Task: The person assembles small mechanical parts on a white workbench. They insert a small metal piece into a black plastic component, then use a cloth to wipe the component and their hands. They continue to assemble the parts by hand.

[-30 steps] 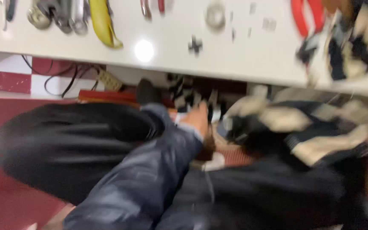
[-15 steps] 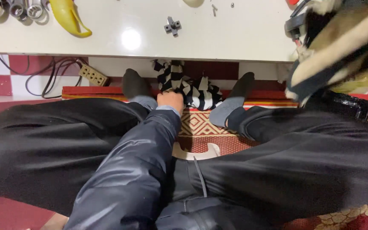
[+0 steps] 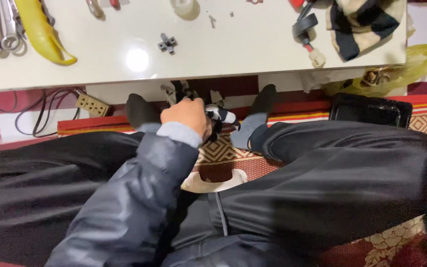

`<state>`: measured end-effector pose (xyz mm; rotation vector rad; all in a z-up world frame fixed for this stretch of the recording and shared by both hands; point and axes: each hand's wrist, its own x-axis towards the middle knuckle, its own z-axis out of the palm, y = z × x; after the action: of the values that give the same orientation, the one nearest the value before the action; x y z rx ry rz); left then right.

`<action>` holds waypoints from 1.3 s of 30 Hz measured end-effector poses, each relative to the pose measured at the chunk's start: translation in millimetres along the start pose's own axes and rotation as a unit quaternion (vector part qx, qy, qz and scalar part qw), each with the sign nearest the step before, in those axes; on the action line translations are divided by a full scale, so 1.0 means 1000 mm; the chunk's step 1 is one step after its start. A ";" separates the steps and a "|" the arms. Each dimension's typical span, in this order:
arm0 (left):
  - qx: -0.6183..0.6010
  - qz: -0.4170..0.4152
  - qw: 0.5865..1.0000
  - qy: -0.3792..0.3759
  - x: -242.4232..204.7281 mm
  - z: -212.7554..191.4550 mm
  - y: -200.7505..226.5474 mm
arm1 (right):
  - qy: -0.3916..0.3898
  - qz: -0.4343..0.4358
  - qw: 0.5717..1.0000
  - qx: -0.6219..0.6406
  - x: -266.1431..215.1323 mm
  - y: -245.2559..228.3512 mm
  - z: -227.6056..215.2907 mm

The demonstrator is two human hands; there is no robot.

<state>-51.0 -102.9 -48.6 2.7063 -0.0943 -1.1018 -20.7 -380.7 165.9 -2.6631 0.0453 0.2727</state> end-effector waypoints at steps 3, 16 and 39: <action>-0.047 0.050 0.995 0.072 -0.042 -0.027 0.004 | -0.014 -0.021 1.000 -0.018 -0.002 -0.009 0.023; -0.582 0.282 0.721 0.249 -0.153 0.028 0.079 | -0.128 -0.269 0.953 -0.055 -0.050 -0.016 0.051; -0.756 -0.161 0.607 -0.183 0.028 0.107 0.068 | -0.562 -0.102 0.809 0.135 0.001 0.023 0.067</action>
<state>-103.5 -191.8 -126.9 0.9215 0.8752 -0.9760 -34.3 -371.6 96.7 -1.8216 -0.5248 1.5619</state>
